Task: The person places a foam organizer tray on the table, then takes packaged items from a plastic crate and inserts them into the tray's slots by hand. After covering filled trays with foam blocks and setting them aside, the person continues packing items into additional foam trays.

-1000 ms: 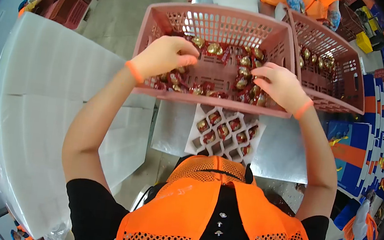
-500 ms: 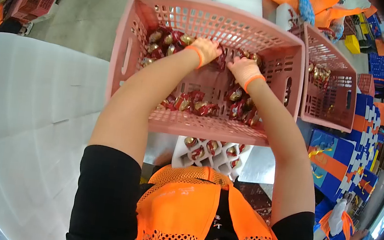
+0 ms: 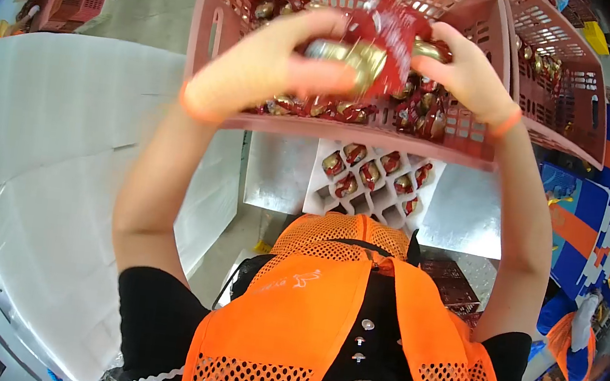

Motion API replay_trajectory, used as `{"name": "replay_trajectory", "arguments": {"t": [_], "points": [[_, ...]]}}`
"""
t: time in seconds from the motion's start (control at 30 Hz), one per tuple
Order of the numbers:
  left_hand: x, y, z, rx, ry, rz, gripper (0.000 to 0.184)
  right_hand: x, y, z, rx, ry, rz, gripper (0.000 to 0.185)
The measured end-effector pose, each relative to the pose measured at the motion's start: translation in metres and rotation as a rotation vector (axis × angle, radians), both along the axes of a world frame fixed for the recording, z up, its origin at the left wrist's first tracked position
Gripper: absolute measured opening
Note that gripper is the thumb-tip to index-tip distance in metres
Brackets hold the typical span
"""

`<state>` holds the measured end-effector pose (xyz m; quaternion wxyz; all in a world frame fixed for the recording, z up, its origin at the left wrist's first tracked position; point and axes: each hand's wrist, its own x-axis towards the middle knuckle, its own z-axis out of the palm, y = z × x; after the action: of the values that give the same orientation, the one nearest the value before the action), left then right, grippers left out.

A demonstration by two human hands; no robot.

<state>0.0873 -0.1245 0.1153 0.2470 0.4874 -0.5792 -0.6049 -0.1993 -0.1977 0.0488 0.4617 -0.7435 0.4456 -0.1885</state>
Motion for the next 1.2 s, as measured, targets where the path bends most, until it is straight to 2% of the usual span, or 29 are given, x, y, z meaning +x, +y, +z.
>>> {"name": "replay_trajectory", "arguments": {"t": [0.03,0.07,0.1,0.17,0.2,0.23,0.27,0.33,0.4,0.43,0.47,0.53,0.6,0.67,0.73,0.8,0.83,0.93,0.97,1.07,1.13,1.2], "points": [[0.002,0.025,-0.003,-0.060,0.104,-0.030,0.044,-0.009,0.017,0.019,0.065,-0.081,0.005,0.043],[0.006,0.050,-0.008,0.037,0.142,-0.059,0.043,-0.011,0.044,0.056,0.231,-0.101,-0.092,0.044],[0.010,0.076,-0.021,0.136,0.138,-0.061,0.045,-0.023,0.064,0.060,0.261,-0.198,-0.100,0.047],[0.001,0.126,-0.050,0.063,0.106,-0.017,0.044,-0.049,0.097,0.062,0.377,-0.338,-0.081,0.055],[-0.002,0.144,-0.054,0.446,0.114,0.051,0.048,-0.058,0.113,0.061,0.462,-0.381,-0.055,0.058],[-0.008,0.165,-0.067,0.559,0.047,0.152,0.053,-0.063,0.131,0.056,0.484,-0.401,-0.113,0.062],[-0.013,0.188,-0.086,0.560,0.015,0.206,0.064,-0.070,0.146,0.046,0.525,-0.439,-0.137,0.059],[-0.030,0.225,-0.110,0.352,-0.062,0.251,0.075,-0.079,0.170,0.034,0.655,-0.345,-0.177,0.056],[-0.039,0.240,-0.120,0.446,-0.034,0.371,0.081,-0.083,0.188,0.013,0.695,-0.295,-0.142,0.056],[-0.042,0.244,-0.119,0.488,-0.020,0.434,0.084,-0.083,0.197,-0.001,0.718,-0.302,-0.074,0.060],[-0.044,0.243,-0.116,0.516,0.008,0.420,0.086,-0.082,0.204,-0.008,0.506,-0.133,0.090,0.067],[-0.046,0.240,-0.108,0.583,0.070,0.379,0.091,-0.061,0.220,-0.033,0.425,-0.256,0.340,0.073],[-0.051,0.244,-0.108,0.633,0.269,0.373,0.085,-0.040,0.226,-0.049,0.356,-0.095,0.519,0.074],[-0.051,0.248,-0.107,0.614,0.369,0.356,0.081,-0.023,0.236,-0.074,0.350,-0.143,0.546,0.072],[-0.052,0.256,-0.105,0.543,0.379,0.326,0.082,-0.012,0.238,-0.064,0.543,-0.144,0.585,0.069],[-0.054,0.264,-0.101,0.556,0.361,0.311,0.081,-0.013,0.235,-0.046,0.932,-0.087,0.622,0.064],[-0.055,0.266,-0.100,0.561,0.353,0.306,0.081,-0.013,0.243,-0.066,0.788,-0.139,0.648,0.058],[-0.056,0.268,-0.092,0.554,0.245,0.265,0.073,-0.014,0.251,-0.068,0.752,-0.212,0.644,0.054],[-0.055,0.270,-0.092,0.553,0.246,0.277,0.070,-0.014,0.251,-0.071,0.708,-0.183,0.674,0.056],[-0.053,0.275,-0.098,0.547,0.283,0.309,0.060,-0.014,0.252,-0.063,0.791,-0.186,0.636,0.057],[-0.056,0.275,-0.101,0.544,0.359,0.326,0.056,-0.015,0.253,-0.074,0.713,-0.178,0.681,0.061],[-0.054,0.269,-0.100,0.552,0.333,0.301,0.059,-0.020,0.253,-0.074,0.684,-0.213,0.638,0.064]]}}
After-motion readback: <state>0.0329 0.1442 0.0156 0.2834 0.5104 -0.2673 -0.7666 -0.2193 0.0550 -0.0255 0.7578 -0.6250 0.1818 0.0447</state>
